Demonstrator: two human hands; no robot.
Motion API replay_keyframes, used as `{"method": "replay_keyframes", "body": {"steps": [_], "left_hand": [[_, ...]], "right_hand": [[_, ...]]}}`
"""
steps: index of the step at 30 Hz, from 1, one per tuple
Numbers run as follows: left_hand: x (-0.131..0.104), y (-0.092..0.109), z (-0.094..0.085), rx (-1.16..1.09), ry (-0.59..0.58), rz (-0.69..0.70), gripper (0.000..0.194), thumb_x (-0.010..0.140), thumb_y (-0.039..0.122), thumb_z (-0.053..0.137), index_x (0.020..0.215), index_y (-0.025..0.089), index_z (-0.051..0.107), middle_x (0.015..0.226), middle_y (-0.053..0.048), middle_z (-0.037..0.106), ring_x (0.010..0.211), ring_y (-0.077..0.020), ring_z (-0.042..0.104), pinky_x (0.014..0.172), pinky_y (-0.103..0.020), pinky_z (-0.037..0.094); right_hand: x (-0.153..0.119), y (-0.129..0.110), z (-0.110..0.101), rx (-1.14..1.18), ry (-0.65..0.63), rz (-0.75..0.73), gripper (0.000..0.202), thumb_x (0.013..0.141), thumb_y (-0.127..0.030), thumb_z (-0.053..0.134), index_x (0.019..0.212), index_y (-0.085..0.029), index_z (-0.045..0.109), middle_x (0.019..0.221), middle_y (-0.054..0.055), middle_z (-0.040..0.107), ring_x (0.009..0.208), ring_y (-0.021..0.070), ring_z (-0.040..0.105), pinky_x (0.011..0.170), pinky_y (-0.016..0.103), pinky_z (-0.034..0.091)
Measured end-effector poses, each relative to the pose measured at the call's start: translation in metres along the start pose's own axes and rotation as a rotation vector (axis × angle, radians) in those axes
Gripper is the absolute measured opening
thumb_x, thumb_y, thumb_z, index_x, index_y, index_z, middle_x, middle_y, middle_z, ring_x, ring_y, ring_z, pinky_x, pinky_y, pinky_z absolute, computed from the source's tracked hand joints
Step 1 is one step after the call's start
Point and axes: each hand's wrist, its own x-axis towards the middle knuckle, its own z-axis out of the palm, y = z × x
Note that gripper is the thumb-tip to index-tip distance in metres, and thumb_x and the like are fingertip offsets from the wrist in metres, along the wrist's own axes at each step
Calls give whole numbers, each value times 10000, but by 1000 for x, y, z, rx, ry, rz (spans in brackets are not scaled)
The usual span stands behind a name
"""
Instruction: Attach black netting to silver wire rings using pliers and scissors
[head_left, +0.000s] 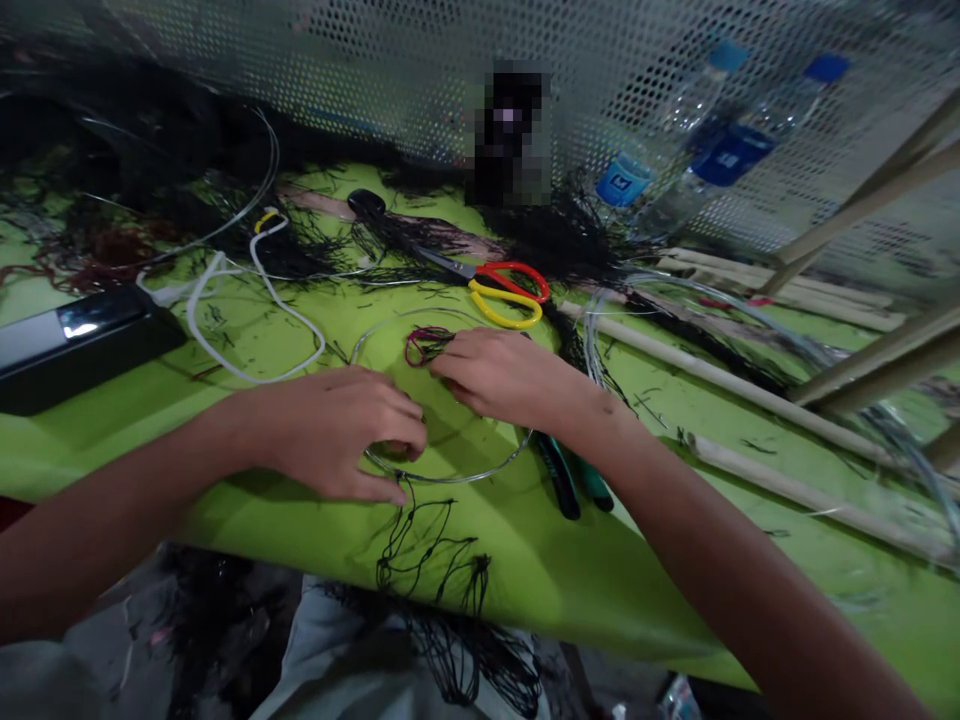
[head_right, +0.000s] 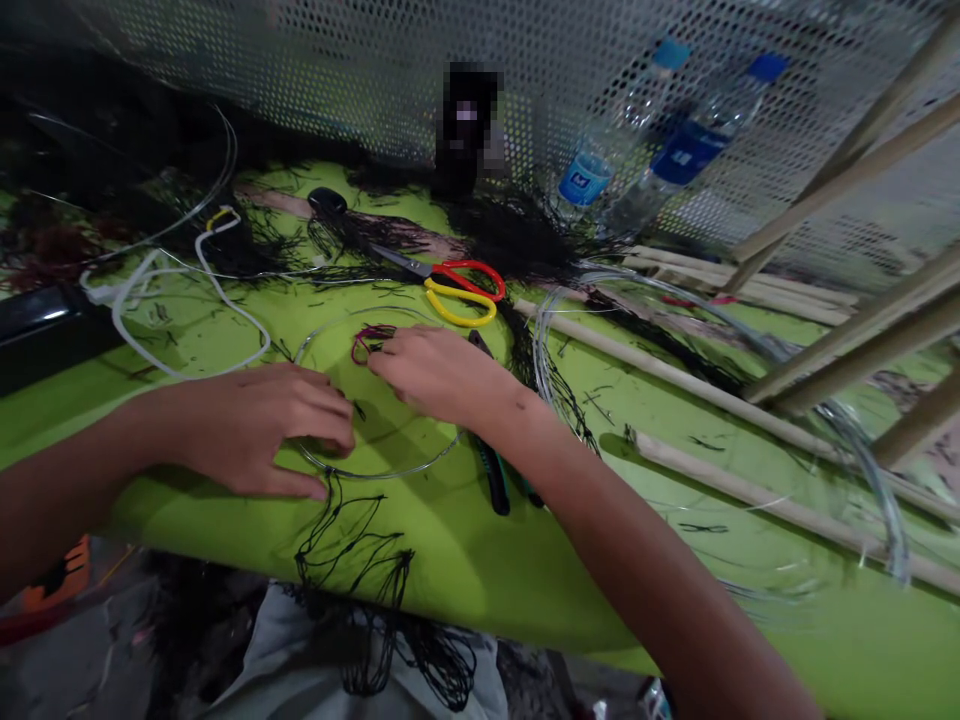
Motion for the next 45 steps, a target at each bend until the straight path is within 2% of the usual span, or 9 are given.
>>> {"method": "replay_keyframes", "body": {"steps": [5, 11, 15, 20, 24, 28, 34, 40, 45], "left_hand": [[2, 1, 3, -12, -16, 37, 202, 913, 382, 803, 1046, 255, 718, 992, -1, 745, 918, -224, 694, 797, -352, 432], [5, 0, 3, -27, -53, 65, 82, 1031, 288, 641, 996, 233, 691, 950, -1, 724, 899, -200, 674, 845, -330, 425], [3, 4, -3, -100, 3, -21, 85, 1030, 269, 605, 1037, 230, 680, 966, -4, 742, 871, -182, 682, 793, -298, 422], [-2, 11, -7, -215, 122, -59, 202, 1077, 314, 485, 1132, 204, 645, 919, -10, 740, 754, -153, 653, 701, -273, 406], [-4, 15, -8, -259, 217, -46, 220, 1089, 338, 477, 1119, 206, 650, 876, -1, 722, 688, -129, 612, 671, -261, 408], [-4, 17, -9, -290, 327, -48, 216, 1088, 339, 492, 1080, 191, 648, 867, 2, 724, 665, -106, 611, 633, -241, 416], [-2, 20, -5, -235, 466, -71, 132, 1009, 297, 620, 1063, 182, 655, 735, 37, 648, 603, -87, 575, 566, -210, 406], [-1, 26, 0, -94, 530, -107, 119, 977, 304, 634, 1052, 217, 664, 824, 20, 720, 682, -121, 635, 671, -262, 456], [-3, 32, 0, -137, 531, -126, 142, 960, 273, 634, 1096, 246, 660, 911, 23, 770, 673, -120, 640, 675, -265, 465]], "right_hand": [[-4, 11, 1, 481, 199, 168, 182, 818, -67, 642, 891, -181, 763, 883, 28, 771, 799, 175, 668, 752, 296, 445], [-19, 14, -4, 1232, 530, 292, 54, 867, -256, 777, 873, -207, 801, 855, 6, 763, 783, 146, 667, 791, 294, 510], [-44, -2, -9, 1424, 617, 245, 56, 919, -241, 753, 881, -228, 792, 885, 9, 739, 809, 142, 660, 775, 289, 521], [-86, -43, -27, 1320, 296, -55, 73, 979, -205, 708, 927, -201, 760, 859, 17, 706, 767, 122, 656, 691, 256, 526], [-101, -68, -36, 914, 272, 77, 89, 969, -138, 681, 970, -192, 752, 909, 37, 686, 811, 128, 642, 724, 262, 507], [-92, -74, -23, 1075, 169, 252, 97, 991, -235, 700, 925, -230, 771, 1036, 35, 740, 986, 148, 704, 834, 251, 524], [-76, -87, 3, 1435, 272, 457, 127, 973, -340, 736, 933, -231, 787, 952, 16, 794, 930, 169, 728, 848, 272, 558], [-72, -96, 5, 897, 627, 302, 127, 999, -156, 632, 1005, -257, 708, 939, 24, 740, 858, 168, 696, 760, 294, 563], [-70, -96, 11, 728, 657, 233, 205, 990, -85, 576, 1061, -264, 645, 958, 42, 695, 878, 189, 669, 748, 329, 565]]}}
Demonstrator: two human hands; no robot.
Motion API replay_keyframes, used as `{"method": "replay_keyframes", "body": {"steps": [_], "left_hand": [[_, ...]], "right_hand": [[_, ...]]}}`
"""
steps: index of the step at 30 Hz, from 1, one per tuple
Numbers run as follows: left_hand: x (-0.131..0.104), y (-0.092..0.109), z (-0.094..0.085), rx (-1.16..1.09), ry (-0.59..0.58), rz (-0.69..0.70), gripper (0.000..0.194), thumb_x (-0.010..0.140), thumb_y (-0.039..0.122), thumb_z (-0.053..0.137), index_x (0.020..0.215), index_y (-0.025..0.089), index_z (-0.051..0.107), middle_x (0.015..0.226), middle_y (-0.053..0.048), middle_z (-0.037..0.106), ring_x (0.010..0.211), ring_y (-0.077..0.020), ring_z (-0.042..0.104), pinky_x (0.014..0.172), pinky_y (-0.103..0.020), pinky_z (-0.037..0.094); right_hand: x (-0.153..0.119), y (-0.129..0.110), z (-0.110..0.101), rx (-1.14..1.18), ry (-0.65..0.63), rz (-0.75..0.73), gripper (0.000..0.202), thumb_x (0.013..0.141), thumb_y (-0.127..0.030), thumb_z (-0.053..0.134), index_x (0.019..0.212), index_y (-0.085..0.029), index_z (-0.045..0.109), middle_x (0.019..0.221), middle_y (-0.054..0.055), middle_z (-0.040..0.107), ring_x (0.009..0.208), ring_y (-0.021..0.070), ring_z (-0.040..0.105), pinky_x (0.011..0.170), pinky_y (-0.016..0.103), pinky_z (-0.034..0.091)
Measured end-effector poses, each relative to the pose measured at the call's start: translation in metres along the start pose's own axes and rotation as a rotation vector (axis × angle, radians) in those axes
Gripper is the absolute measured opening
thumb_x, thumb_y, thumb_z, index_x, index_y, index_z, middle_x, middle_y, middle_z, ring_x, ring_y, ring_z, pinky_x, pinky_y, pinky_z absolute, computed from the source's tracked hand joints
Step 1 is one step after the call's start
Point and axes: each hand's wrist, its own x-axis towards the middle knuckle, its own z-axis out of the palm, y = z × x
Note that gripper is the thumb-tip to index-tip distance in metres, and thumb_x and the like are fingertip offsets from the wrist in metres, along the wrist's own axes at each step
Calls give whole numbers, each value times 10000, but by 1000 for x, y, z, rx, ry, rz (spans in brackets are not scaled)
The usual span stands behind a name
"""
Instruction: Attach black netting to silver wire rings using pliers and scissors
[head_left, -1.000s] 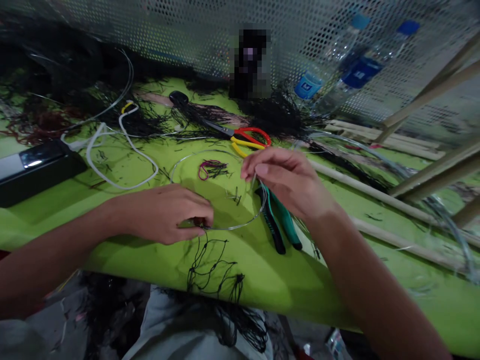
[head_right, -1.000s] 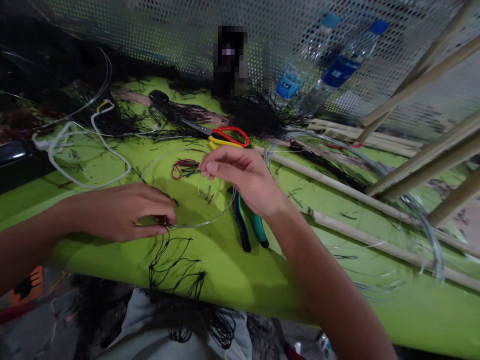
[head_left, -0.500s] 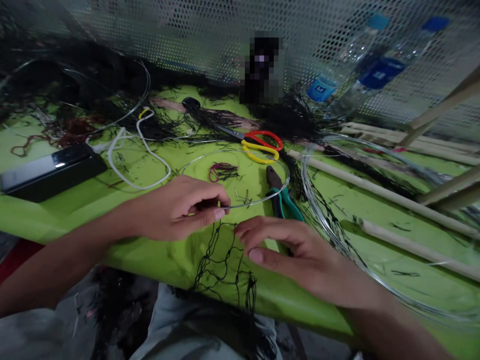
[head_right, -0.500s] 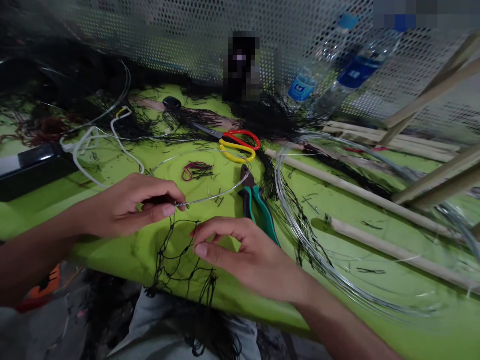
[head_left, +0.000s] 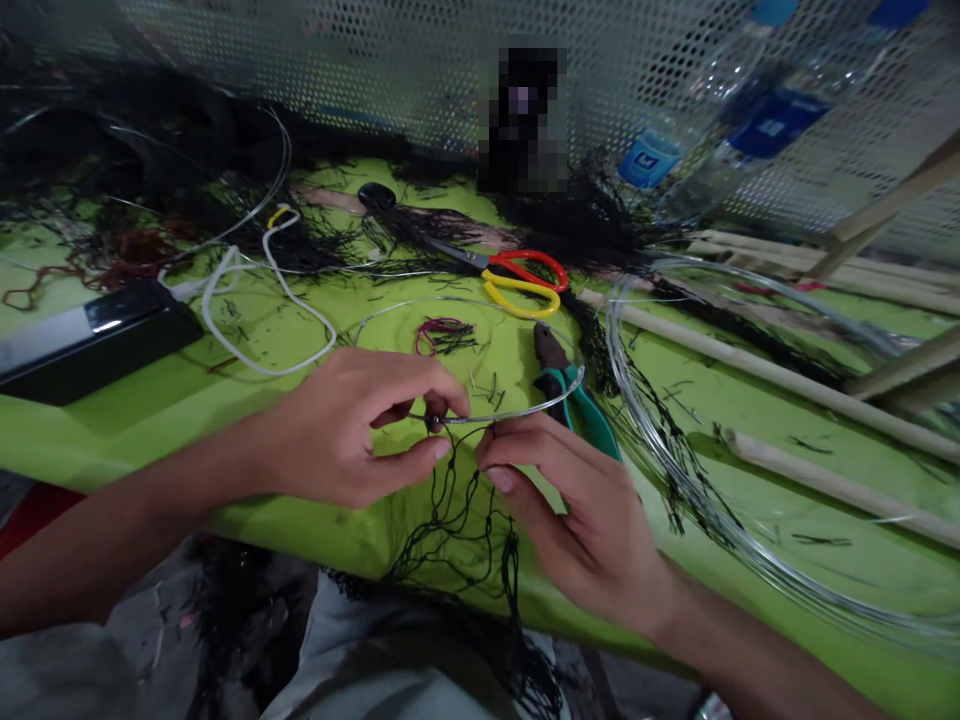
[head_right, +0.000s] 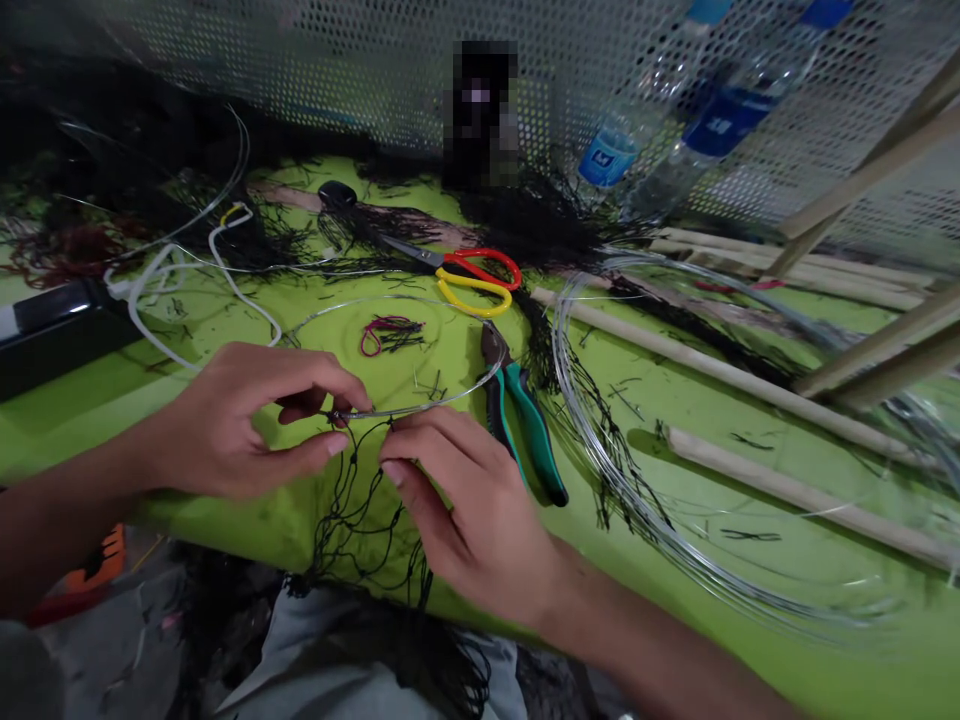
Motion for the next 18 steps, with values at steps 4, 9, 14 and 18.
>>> {"method": "replay_keyframes", "body": {"steps": [4, 9, 14, 18], "left_hand": [[0, 2, -2, -72, 1, -71, 154, 988, 298, 639, 1132, 252, 668, 882, 47, 772, 602, -96, 619, 573, -249, 419], [0, 5, -1, -108, -34, -74, 209, 1011, 198, 558, 1190, 243, 656, 914, 49, 763, 810, -116, 729, 756, -236, 494], [-1, 7, 3, -19, -29, -40, 260, 1014, 187, 495, 1224, 222, 644, 869, 25, 758, 719, -126, 702, 709, -266, 473], [1, 5, 4, -57, -18, -18, 267, 1018, 223, 540, 1259, 229, 653, 787, 46, 719, 609, -94, 632, 628, -229, 449]], "right_hand": [[-2, -1, 3, -64, 17, -29, 209, 969, -67, 602, 1058, -251, 646, 986, 40, 709, 887, 183, 676, 778, 329, 563], [-1, -1, 7, -63, 69, -5, 178, 970, -83, 632, 1022, -249, 674, 944, 26, 751, 869, 180, 703, 770, 327, 560], [1, 0, 8, 60, 63, 96, 155, 975, -127, 681, 1000, -273, 723, 937, 14, 779, 868, 176, 738, 759, 312, 591], [2, -1, 6, 105, 50, 67, 154, 976, -142, 689, 1023, -278, 743, 946, 17, 778, 886, 171, 750, 788, 309, 611]]}}
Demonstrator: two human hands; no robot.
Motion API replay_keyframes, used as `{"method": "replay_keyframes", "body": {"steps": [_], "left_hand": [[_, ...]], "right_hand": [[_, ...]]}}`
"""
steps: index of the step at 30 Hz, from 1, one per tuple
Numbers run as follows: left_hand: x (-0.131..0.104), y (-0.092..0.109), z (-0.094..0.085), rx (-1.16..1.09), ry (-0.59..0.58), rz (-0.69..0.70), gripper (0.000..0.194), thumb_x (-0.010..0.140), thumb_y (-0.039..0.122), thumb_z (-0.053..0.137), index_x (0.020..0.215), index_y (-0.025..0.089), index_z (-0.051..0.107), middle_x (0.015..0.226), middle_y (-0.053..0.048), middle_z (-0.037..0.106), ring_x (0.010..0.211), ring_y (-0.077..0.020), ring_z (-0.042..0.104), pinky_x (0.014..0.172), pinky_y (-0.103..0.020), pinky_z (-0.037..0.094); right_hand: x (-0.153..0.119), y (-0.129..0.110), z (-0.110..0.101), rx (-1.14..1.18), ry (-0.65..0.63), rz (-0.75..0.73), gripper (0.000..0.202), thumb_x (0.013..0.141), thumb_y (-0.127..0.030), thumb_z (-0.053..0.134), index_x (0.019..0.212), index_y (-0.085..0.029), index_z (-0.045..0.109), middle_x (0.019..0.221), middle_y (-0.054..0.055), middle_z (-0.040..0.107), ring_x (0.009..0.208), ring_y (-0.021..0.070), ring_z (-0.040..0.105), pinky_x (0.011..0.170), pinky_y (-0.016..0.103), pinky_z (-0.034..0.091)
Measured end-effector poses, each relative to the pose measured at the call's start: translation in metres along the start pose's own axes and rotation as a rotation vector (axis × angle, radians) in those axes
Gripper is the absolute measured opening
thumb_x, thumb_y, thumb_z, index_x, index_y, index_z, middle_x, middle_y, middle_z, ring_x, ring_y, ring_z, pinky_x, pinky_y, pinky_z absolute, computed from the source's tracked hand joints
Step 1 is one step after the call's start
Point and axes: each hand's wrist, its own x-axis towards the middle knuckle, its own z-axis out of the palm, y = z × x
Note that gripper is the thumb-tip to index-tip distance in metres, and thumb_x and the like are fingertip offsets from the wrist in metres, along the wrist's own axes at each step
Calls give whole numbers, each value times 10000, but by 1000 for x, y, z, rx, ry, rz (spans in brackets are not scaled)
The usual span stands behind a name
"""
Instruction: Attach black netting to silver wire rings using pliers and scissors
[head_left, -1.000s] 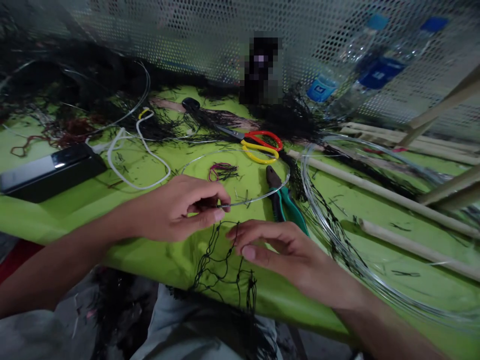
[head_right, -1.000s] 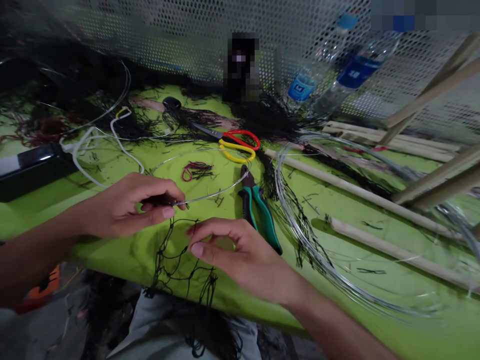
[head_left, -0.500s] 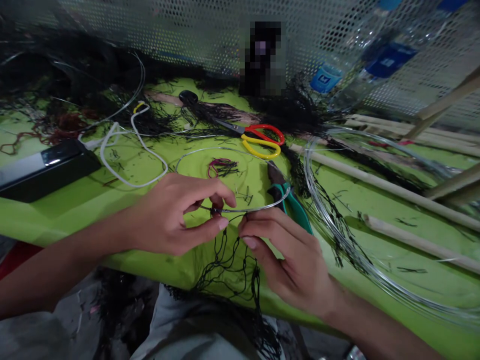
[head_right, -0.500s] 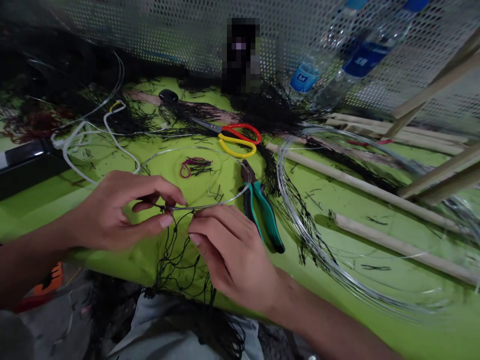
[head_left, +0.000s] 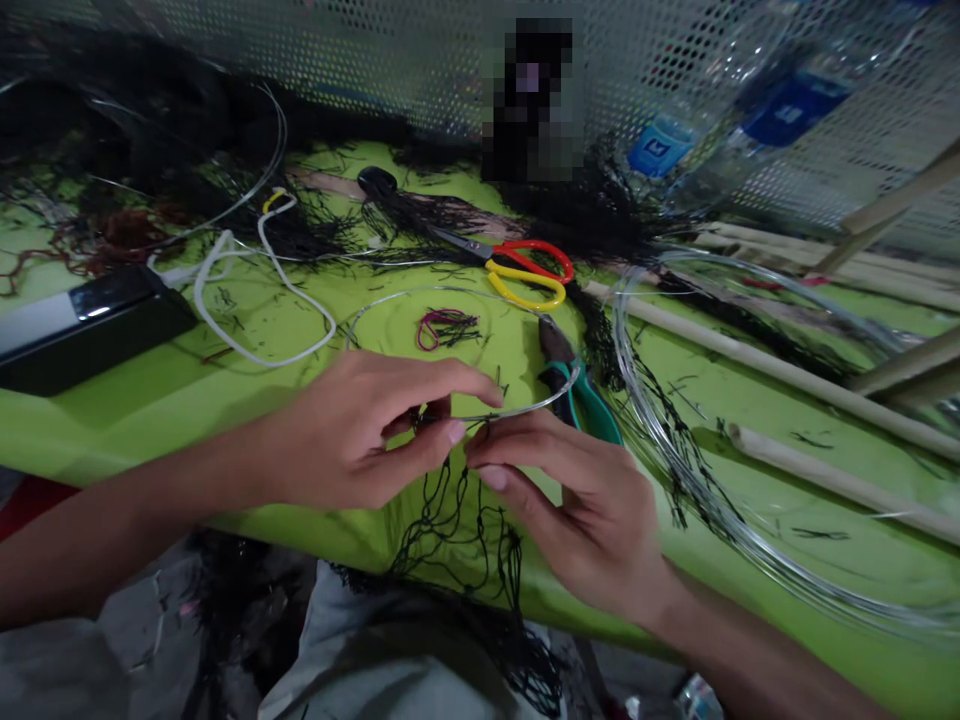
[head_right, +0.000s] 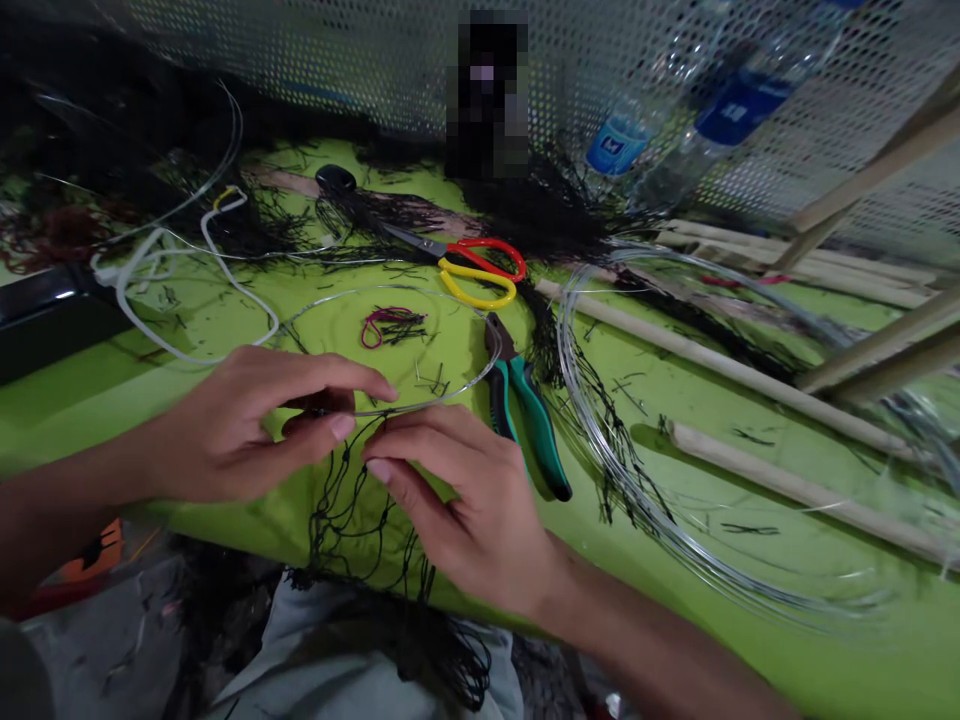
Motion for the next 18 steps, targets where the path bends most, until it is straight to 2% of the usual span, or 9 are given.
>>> {"method": "replay_keyframes", "body": {"steps": [3, 7, 12, 15, 18], "left_hand": [[3, -2, -1, -27, 14, -28, 201, 1015, 330, 623, 1164, 232, 715, 686, 63, 684, 543, -79, 589, 556, -213, 401], [9, -6, 2, -14, 22, 23, 206, 1026, 371, 618, 1042, 229, 765, 686, 34, 706, 548, -92, 585, 561, -246, 388], [18, -9, 12, -5, 215, -46, 205, 1003, 366, 629, 948, 245, 786, 695, 27, 702, 576, -114, 572, 567, -268, 369], [26, -11, 20, 3, 315, -72, 204, 1001, 359, 626, 962, 241, 787, 739, 30, 702, 626, -114, 556, 587, -273, 364], [41, -15, 21, 52, 383, -40, 218, 1005, 381, 621, 928, 253, 779, 699, 38, 654, 623, -111, 487, 592, -284, 361]], "right_hand": [[1, 0, -2, 5, -41, -45, 153, 979, -146, 684, 1037, -275, 741, 964, 28, 782, 906, 173, 752, 796, 311, 618], [9, 3, -3, -26, -48, -49, 132, 990, -185, 685, 1017, -295, 752, 997, 28, 798, 916, 186, 759, 840, 342, 620], [22, 8, -5, -78, 67, -7, 107, 1000, -257, 692, 931, -290, 767, 993, 16, 798, 923, 202, 749, 910, 369, 587], [29, 16, -9, -78, 104, -1, 87, 983, -341, 730, 938, -277, 767, 951, 16, 779, 903, 206, 720, 889, 369, 566], [44, 25, -19, -51, 121, -22, 169, 988, -413, 724, 945, -254, 761, 896, 20, 753, 839, 181, 670, 831, 346, 531]]}}
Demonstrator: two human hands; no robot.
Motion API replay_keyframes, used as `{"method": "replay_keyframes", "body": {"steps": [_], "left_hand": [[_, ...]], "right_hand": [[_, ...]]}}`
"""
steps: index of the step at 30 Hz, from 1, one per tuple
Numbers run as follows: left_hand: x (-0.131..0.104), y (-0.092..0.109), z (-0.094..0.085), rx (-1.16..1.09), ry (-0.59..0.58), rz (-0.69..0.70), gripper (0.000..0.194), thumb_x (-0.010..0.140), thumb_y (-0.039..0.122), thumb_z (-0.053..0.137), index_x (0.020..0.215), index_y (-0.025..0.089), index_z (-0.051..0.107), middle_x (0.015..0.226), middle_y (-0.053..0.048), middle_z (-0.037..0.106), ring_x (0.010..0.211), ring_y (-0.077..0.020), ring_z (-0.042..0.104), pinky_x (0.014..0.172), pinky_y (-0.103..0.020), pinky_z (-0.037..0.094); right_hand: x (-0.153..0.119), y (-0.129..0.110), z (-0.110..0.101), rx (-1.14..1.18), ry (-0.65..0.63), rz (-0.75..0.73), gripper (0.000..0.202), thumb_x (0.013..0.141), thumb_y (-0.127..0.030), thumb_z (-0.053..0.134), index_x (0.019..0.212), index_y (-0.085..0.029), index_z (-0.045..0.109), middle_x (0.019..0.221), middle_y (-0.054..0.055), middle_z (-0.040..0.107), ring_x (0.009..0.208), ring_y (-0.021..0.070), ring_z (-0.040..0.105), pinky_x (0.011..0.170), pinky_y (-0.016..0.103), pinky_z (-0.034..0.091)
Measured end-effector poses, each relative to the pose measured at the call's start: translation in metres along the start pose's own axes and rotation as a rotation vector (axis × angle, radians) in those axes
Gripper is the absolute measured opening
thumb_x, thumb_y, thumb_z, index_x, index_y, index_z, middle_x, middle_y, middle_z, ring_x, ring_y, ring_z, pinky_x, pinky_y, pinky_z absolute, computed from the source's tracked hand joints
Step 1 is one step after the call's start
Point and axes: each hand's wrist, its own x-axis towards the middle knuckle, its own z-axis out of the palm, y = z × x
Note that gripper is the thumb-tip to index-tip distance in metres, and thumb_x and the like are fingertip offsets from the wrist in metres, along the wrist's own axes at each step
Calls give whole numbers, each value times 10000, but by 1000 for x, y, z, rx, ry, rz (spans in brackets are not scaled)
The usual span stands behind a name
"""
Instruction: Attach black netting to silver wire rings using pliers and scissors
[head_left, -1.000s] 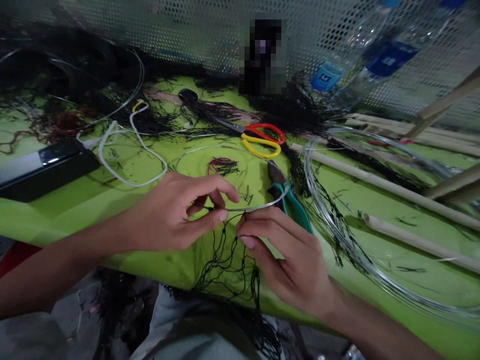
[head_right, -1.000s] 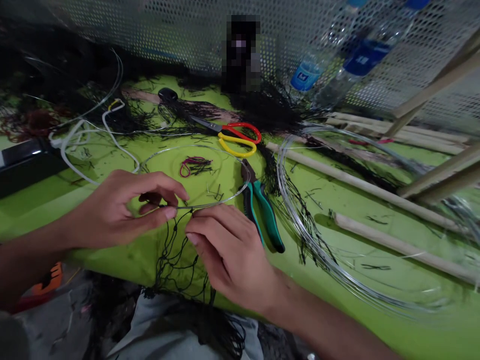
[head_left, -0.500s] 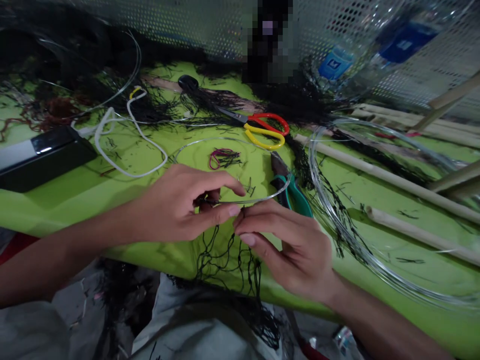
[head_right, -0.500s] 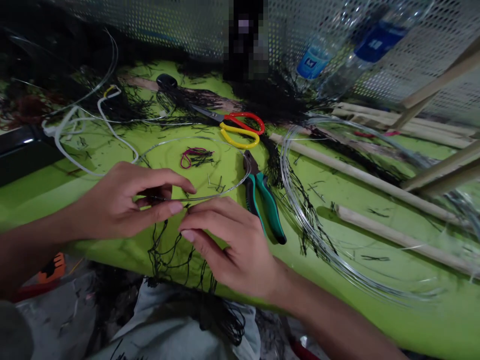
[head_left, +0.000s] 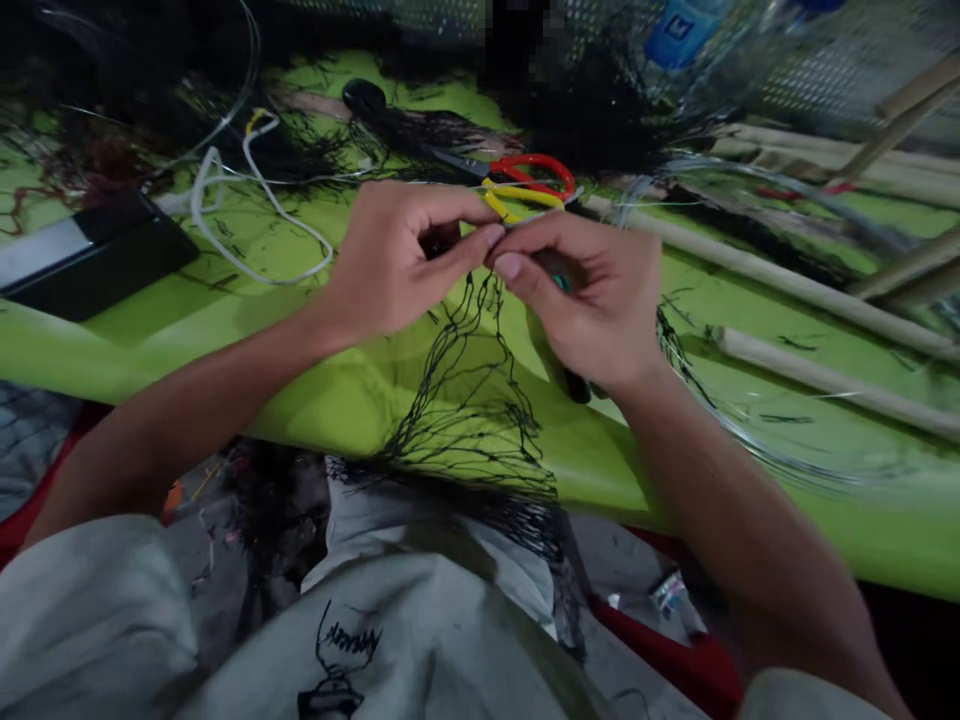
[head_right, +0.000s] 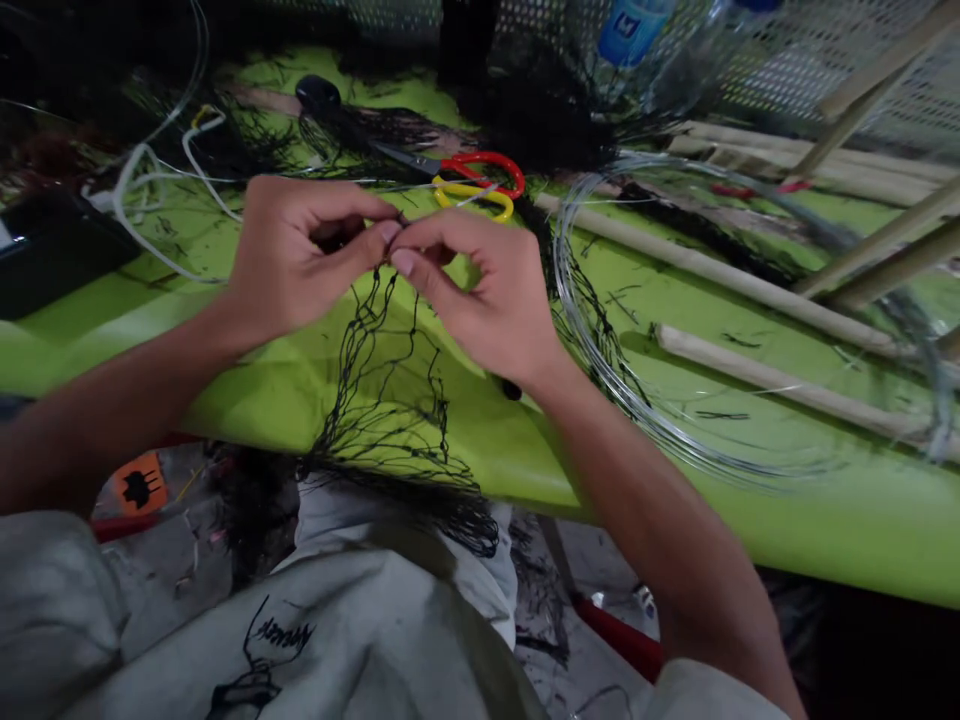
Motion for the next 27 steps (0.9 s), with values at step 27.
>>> {"method": "replay_keyframes", "body": {"steps": [27], "left_hand": [[17, -1, 3, 0, 115, 52, 141, 1040, 381, 577, 1015, 273, 664, 795, 89, 667, 654, -46, 520, 624, -232, 416]], "right_hand": [[16, 16, 0, 61, 53, -130, 403, 942, -643, 704, 920, -243, 749, 872, -13, 697, 828, 122, 597, 746, 280, 490]]}}
